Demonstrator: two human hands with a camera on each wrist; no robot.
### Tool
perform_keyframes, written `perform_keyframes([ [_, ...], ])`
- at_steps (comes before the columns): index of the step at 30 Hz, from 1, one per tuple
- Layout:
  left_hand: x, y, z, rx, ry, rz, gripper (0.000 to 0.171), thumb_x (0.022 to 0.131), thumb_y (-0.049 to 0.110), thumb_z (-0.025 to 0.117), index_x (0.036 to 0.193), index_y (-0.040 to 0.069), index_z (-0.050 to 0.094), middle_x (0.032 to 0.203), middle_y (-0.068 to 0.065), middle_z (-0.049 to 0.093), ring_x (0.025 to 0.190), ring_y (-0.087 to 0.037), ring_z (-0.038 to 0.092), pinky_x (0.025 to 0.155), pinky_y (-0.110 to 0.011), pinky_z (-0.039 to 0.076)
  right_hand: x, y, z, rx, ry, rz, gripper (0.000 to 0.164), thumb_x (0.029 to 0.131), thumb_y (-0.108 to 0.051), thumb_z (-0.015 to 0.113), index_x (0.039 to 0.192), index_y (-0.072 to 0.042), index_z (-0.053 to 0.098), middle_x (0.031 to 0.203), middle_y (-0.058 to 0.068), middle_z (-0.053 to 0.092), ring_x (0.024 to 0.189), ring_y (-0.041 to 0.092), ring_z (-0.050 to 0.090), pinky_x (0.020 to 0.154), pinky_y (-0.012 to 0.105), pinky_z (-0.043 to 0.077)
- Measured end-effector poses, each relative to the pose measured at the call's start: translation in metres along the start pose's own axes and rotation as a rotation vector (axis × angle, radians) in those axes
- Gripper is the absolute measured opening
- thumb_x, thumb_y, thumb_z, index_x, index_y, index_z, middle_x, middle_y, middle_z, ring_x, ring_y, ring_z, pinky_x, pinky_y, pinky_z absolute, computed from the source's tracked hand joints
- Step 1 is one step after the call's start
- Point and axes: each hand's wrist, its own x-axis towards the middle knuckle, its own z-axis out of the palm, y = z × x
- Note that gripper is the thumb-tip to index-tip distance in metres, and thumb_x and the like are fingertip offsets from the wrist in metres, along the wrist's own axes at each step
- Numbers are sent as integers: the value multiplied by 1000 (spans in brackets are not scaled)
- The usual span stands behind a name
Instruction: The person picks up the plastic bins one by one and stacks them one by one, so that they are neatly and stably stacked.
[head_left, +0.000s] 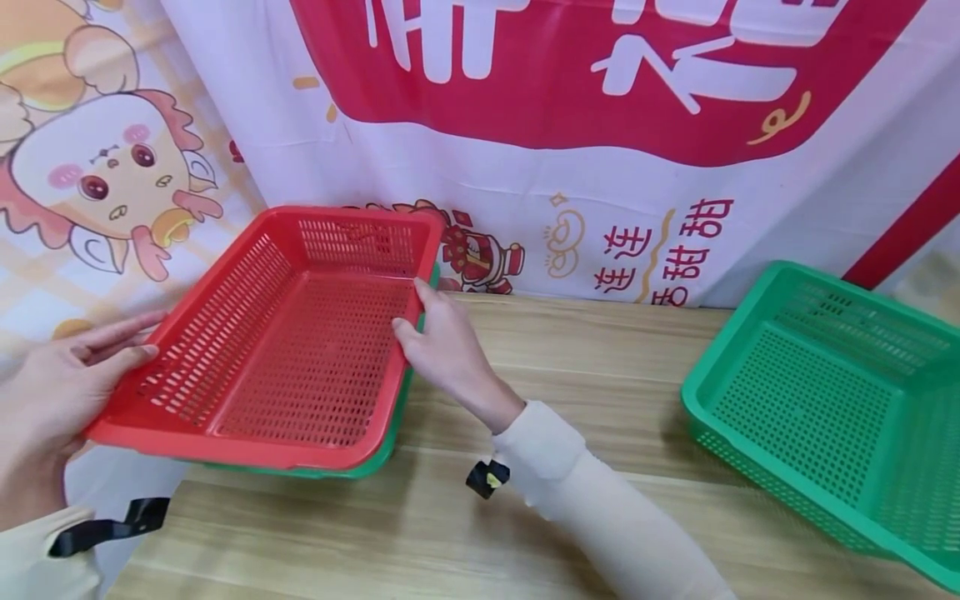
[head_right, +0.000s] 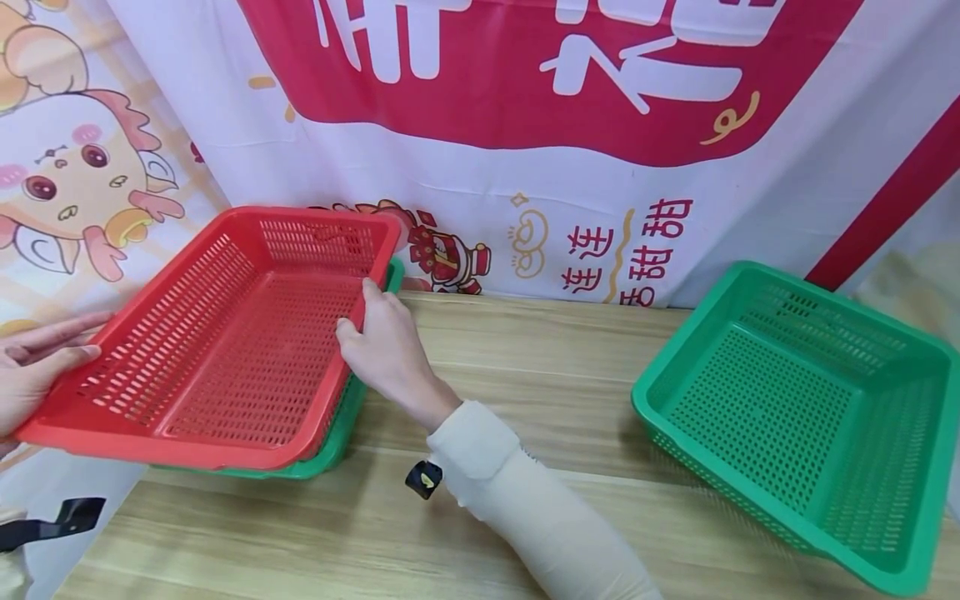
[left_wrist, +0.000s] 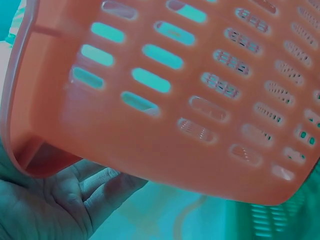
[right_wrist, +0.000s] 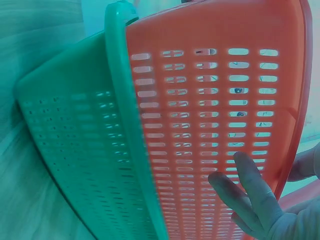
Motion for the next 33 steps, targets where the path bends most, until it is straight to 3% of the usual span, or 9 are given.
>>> perform_keyframes([
  [10, 13, -16, 5, 18, -41, -56, 57, 109, 35, 52, 164, 31, 35, 86, 35, 64, 69, -10, 77, 62, -32, 64, 2, 9, 5, -7, -24, 33, 53, 104, -9, 59, 156, -6, 46, 124, 13, 62, 74, 10, 71, 63, 23, 62],
  [15, 16, -20, 8, 4, -80, -67, 54, 110, 34, 51, 162, 35, 38, 85, 29, 68, 68, -17, 78, 61, -34, 64, 3, 14, 6, 3, -39, 55, 51, 105, -9, 60, 154, -7, 47, 121, 13, 63, 74, 11, 72, 65, 25, 63],
  [20, 16, -24, 11, 80, -67, -72, 57, 110, 38, 50, 164, 30, 34, 81, 31, 66, 67, -20, 78, 61, -34, 63, 4, 18, 8, 2, -60, 57, 51, 105, -8, 59, 154, -5, 47, 123, 16, 63, 72, 11, 72, 64, 24, 63],
  [24, 17, -28, 15, 143, -54, -45, 61, 109, 41, 49, 165, 22, 33, 81, 34, 63, 68, -19, 78, 62, -32, 63, 4, 23, 9, -15, -68, 57, 51, 104, -8, 59, 154, -4, 48, 119, 15, 65, 70, 12, 71, 61, 23, 61],
  [28, 19, -33, 17, 164, -82, 6, 60, 110, 38, 49, 165, 17, 34, 84, 34, 64, 68, -20, 78, 62, -31, 63, 3, 29, 9, -30, -71, 65, 49, 104, -6, 59, 151, -3, 50, 111, 14, 69, 67, 12, 69, 60, 23, 60],
  [33, 20, -39, 20, 218, -94, 42, 62, 110, 39, 49, 163, 10, 36, 86, 34, 62, 69, -22, 78, 63, -30, 63, 3, 36, 11, -51, -70, 98, 50, 103, -6, 60, 152, -4, 50, 113, 15, 71, 68, 12, 67, 58, 23, 58],
])
